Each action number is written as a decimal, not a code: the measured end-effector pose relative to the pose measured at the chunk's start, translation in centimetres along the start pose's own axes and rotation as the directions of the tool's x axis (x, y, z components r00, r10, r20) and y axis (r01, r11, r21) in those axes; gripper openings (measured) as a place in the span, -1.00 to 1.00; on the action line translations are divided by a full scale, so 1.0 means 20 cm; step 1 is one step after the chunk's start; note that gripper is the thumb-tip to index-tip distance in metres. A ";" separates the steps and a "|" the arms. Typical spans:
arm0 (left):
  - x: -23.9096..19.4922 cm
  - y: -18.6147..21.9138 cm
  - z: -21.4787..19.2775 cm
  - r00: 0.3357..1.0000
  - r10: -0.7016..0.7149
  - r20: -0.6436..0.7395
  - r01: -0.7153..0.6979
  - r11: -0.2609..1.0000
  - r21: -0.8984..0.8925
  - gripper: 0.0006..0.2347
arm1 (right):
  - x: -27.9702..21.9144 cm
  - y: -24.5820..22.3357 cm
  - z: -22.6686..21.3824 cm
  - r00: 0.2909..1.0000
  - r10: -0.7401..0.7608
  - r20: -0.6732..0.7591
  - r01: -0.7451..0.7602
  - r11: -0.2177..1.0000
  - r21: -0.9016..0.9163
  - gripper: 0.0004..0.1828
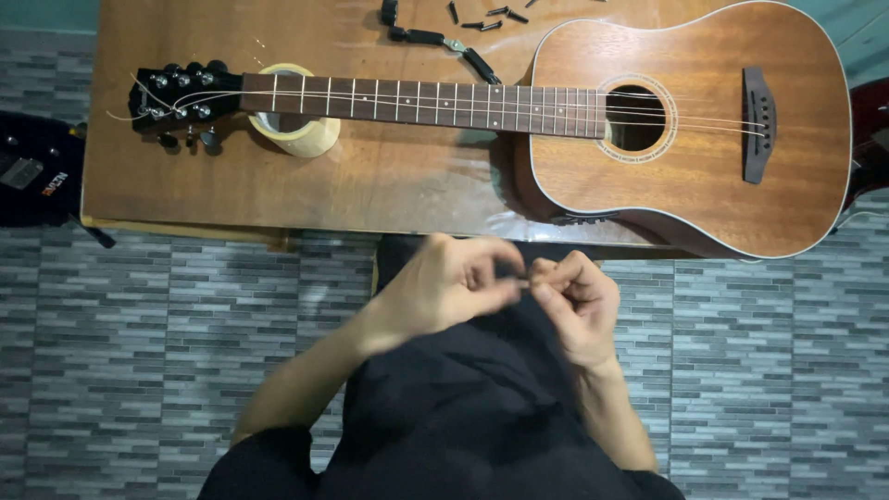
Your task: The person removes old guitar strings from the bridge and headstock of an acoustic guitar. They then unwind new strings, thread them through the bridge, and begin winding them onto the tuning pegs.
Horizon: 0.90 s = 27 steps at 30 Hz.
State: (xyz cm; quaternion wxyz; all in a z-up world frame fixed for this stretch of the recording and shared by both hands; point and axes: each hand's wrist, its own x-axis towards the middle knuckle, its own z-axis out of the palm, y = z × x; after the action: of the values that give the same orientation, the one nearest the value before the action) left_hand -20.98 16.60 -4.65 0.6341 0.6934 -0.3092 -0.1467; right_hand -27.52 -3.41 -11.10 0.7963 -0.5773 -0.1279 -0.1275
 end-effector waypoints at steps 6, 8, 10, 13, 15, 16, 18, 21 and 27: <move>-0.06 -0.06 0.21 0.724 0.396 -0.565 -0.107 0.873 0.475 -0.47 | 0.01 -0.03 0.18 0.985 -0.082 -0.152 0.067 0.993 -0.102 -0.88; -0.09 -0.03 0.20 0.813 0.179 -0.554 -0.266 0.961 -0.079 -0.29 | 0.01 0.04 0.19 0.977 -0.089 -0.194 0.094 0.996 0.013 -0.89; -0.12 -0.08 0.16 0.913 0.003 -0.408 -0.282 0.728 -0.626 -0.09 | -0.01 0.04 0.18 0.967 -0.077 -0.242 0.109 0.987 0.122 -0.90; -0.13 -0.23 0.08 0.946 -0.299 -0.123 -0.034 0.289 -0.957 -0.52 | 0.02 0.00 0.19 0.974 -0.004 -0.226 0.072 0.954 0.291 -0.88; -0.13 -0.30 0.08 0.956 -0.190 0.225 0.261 0.193 -0.946 -0.55 | 0.04 -0.03 0.19 0.982 0.050 -0.181 0.029 0.913 0.408 -0.88; -0.11 -0.28 0.08 0.956 -0.191 0.223 0.259 0.192 -0.946 -0.55 | 0.04 -0.02 0.19 0.982 0.052 -0.179 0.026 0.913 0.408 -0.88; -0.10 -0.24 0.09 0.941 -0.094 0.325 0.337 0.349 -0.875 -0.82 | 0.03 0.00 0.17 0.991 0.058 -0.120 -0.003 0.912 0.411 -0.88; -0.05 -0.27 0.07 0.936 0.001 0.353 0.320 0.418 -0.850 -0.90 | 0.02 0.00 0.17 0.992 0.056 -0.110 -0.016 0.940 0.342 -0.87; -0.07 -0.12 -0.07 0.960 -0.176 0.216 0.274 0.744 -0.610 -0.78 | 0.06 -0.16 0.12 0.996 -0.081 0.042 0.091 0.919 -0.383 -0.82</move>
State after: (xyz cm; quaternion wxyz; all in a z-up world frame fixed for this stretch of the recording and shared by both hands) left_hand -20.64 18.63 -6.96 0.7838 0.4586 -0.2006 -0.3676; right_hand -27.64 -2.12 -7.06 0.6596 -0.7176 -0.1360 -0.1776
